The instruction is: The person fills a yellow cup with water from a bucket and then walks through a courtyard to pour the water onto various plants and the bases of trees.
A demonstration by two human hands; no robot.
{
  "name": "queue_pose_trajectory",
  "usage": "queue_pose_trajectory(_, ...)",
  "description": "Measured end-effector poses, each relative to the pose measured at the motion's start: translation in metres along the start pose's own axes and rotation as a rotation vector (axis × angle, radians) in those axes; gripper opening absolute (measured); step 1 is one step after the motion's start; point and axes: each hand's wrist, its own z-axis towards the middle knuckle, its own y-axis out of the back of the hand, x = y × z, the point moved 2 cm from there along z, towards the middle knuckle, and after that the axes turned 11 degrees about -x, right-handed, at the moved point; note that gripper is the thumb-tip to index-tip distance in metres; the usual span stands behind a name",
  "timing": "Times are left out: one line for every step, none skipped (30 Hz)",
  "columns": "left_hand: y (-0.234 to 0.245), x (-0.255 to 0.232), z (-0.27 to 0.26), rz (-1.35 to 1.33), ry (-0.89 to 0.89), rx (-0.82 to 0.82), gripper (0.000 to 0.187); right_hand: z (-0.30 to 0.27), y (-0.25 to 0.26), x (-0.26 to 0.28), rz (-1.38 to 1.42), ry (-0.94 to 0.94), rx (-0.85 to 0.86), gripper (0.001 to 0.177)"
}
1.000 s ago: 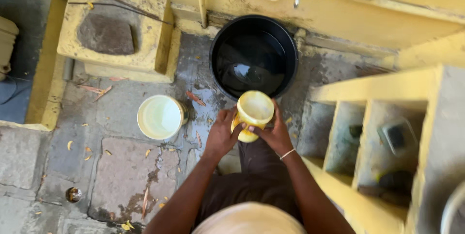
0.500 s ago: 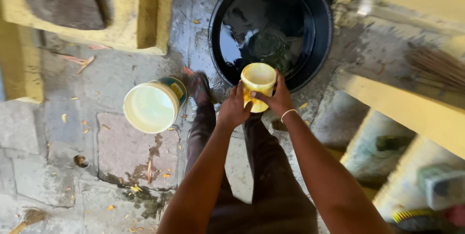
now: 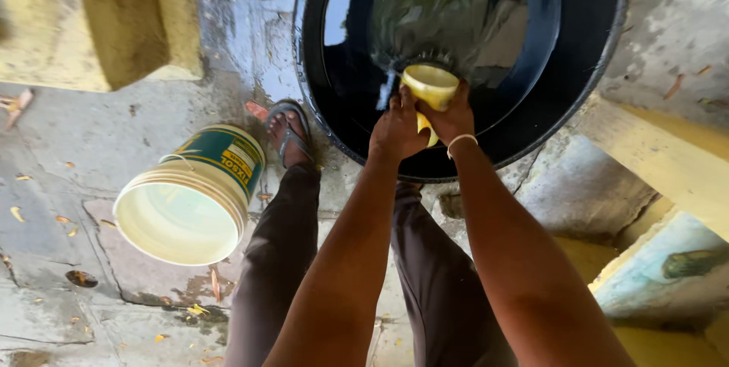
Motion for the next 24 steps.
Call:
queue_pose_trajectory(-0.006, 0.003, 0.005, -0.002, 0.003, 0.018, 0.114, 0.004, -0.003, -0.003, 0.006, -0.052, 0.027, 0.114)
queue_pose_trajectory(-0.009, 0.005, 0.011, -0.015, 0.011, 0.012, 0.113, 0.011, -0.009, -0.003, 0.018, -0.097, 0.056, 0.111)
queue_pose_trajectory(-0.013, 0.007, 0.016, -0.027, 0.018, 0.005, 0.112, 0.017, -0.014, -0.002, 0.011, -0.093, 0.053, 0.112)
queue_pose_trajectory(-0.017, 0.010, 0.018, -0.040, 0.025, 0.004, 0.111, 0.021, -0.017, -0.003, 0.002, -0.093, 0.048, 0.114)
queue_pose_trajectory(-0.020, 0.015, 0.019, -0.043, 0.031, 0.013, 0.111, 0.023, -0.020, -0.005, -0.007, -0.094, 0.043, 0.116)
queue_pose_trajectory(-0.024, 0.020, 0.024, -0.047, 0.029, 0.018, 0.111, 0.028, -0.023, -0.006, -0.037, -0.080, 0.027, 0.114)
queue_pose_trajectory(-0.028, 0.023, 0.029, -0.050, 0.028, 0.023, 0.112, 0.031, -0.027, -0.007, -0.067, -0.067, 0.012, 0.112)
queue_pose_trajectory(-0.033, 0.028, 0.036, -0.047, 0.035, 0.035, 0.111, 0.035, -0.031, -0.005, -0.093, -0.051, -0.005, 0.110)
queue_pose_trajectory(-0.039, 0.032, 0.043, -0.044, 0.042, 0.046, 0.111, 0.039, -0.033, -0.003, -0.053, -0.051, 0.000, 0.110)
queue_pose_trajectory(-0.046, 0.038, 0.048, -0.041, 0.050, 0.063, 0.110, 0.038, -0.034, 0.000, -0.016, -0.056, 0.006, 0.109)
queue_pose_trajectory(-0.053, 0.044, 0.054, -0.041, 0.056, 0.056, 0.108, 0.038, -0.035, 0.004, 0.021, -0.061, 0.013, 0.109)
queue_pose_trajectory(-0.060, 0.049, 0.061, -0.042, 0.061, 0.048, 0.105, 0.038, -0.035, 0.009, 0.005, -0.066, -0.007, 0.110)
queue_pose_trajectory(-0.067, 0.055, 0.067, -0.042, 0.066, 0.040, 0.102, 0.038, -0.036, 0.015, -0.012, -0.071, -0.026, 0.112)
queue_pose_trajectory(-0.074, 0.061, 0.073, -0.082, 0.049, -0.007, 0.099, 0.038, -0.036, 0.021, -0.027, -0.074, -0.045, 0.114)
queue_pose_trajectory(-0.079, 0.066, 0.077, -0.122, 0.032, -0.055, 0.096, 0.038, -0.035, 0.025, 0.005, -0.069, -0.047, 0.114)
queue_pose_trajectory(-0.082, 0.071, 0.082, -0.160, 0.015, -0.104, 0.093, 0.037, -0.035, 0.028, 0.039, -0.063, -0.047, 0.114)
queue_pose_trajectory(-0.083, 0.075, 0.087, -0.160, 0.048, -0.073, 0.088, 0.036, -0.036, 0.029, 0.074, -0.057, -0.046, 0.114)
queue_pose_trajectory(-0.083, 0.078, 0.092, -0.161, 0.080, -0.041, 0.082, 0.036, -0.038, 0.029, 0.096, -0.023, -0.060, 0.113)
queue_pose_trajectory(-0.084, 0.081, 0.095, -0.162, 0.112, -0.008, 0.078, 0.036, -0.040, 0.027, 0.119, 0.011, -0.074, 0.112)
queue_pose_trajectory(-0.083, 0.081, 0.096, -0.180, 0.053, -0.063, 0.079, 0.037, -0.042, 0.024, 0.143, 0.046, -0.089, 0.112)
queue_pose_trajectory(-0.081, 0.080, 0.096, -0.197, -0.008, -0.117, 0.081, 0.038, -0.043, 0.021, 0.162, 0.070, -0.089, 0.111)
queue_pose_trajectory(-0.078, 0.078, 0.098, -0.215, -0.071, -0.171, 0.083, 0.038, -0.043, 0.017, 0.182, 0.096, -0.092, 0.110)
queue_pose_trajectory(-0.076, 0.078, 0.098, -0.244, -0.005, -0.143, 0.080, 0.039, -0.043, 0.015, 0.201, 0.122, -0.094, 0.109)
queue_pose_trajectory(-0.075, 0.076, 0.095, -0.270, 0.063, -0.112, 0.076, 0.036, -0.044, 0.012, 0.201, 0.129, -0.121, 0.108)
